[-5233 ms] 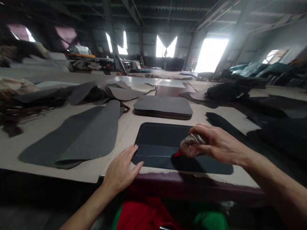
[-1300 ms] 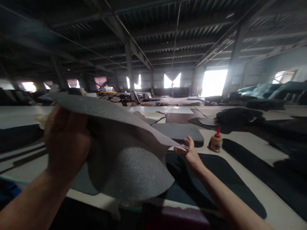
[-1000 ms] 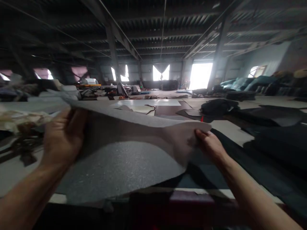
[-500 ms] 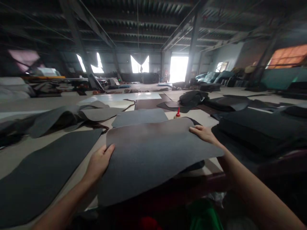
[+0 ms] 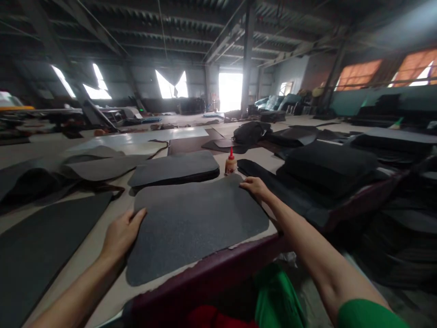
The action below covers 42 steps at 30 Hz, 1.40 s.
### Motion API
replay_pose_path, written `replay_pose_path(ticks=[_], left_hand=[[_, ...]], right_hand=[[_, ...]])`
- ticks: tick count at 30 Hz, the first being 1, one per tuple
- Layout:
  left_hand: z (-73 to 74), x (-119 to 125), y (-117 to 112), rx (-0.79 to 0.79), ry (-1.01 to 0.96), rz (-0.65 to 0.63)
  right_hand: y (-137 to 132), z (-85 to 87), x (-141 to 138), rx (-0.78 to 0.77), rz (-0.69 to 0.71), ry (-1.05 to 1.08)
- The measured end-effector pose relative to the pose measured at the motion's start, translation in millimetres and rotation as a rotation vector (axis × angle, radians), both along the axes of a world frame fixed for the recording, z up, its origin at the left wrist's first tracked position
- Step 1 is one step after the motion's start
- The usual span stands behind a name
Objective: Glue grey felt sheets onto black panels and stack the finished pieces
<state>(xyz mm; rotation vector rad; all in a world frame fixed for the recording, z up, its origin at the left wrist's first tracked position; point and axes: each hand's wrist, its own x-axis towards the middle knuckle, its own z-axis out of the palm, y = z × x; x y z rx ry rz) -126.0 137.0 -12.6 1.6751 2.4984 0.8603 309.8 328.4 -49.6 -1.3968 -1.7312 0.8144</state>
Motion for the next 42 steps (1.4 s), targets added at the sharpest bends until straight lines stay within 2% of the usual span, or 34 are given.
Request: replay_pose_path(ticks=[9,22,32,42], left_hand=[[-9.6,-2.3,12.9,-0.059,0.064,-0.018],[-15.8,-1.3,14.3,-0.083,0.062,-0.018],[-14.5,8.5,10.9,-0.022,0.008,-0.004],[-23.7,7.0,7.6,0.084,-0.095,-0.067]], right_hand=[[17.2,2.5,-0.3,-0.018,0.023,-0.079],[27.0,-9.0,2.4,0.027,0.039,-0.148],[16.5,-11.2,1.8,0.015,0.007,-0.118],[-2.2,-2.0,2.5,-0.045,-0.018,-0.097]])
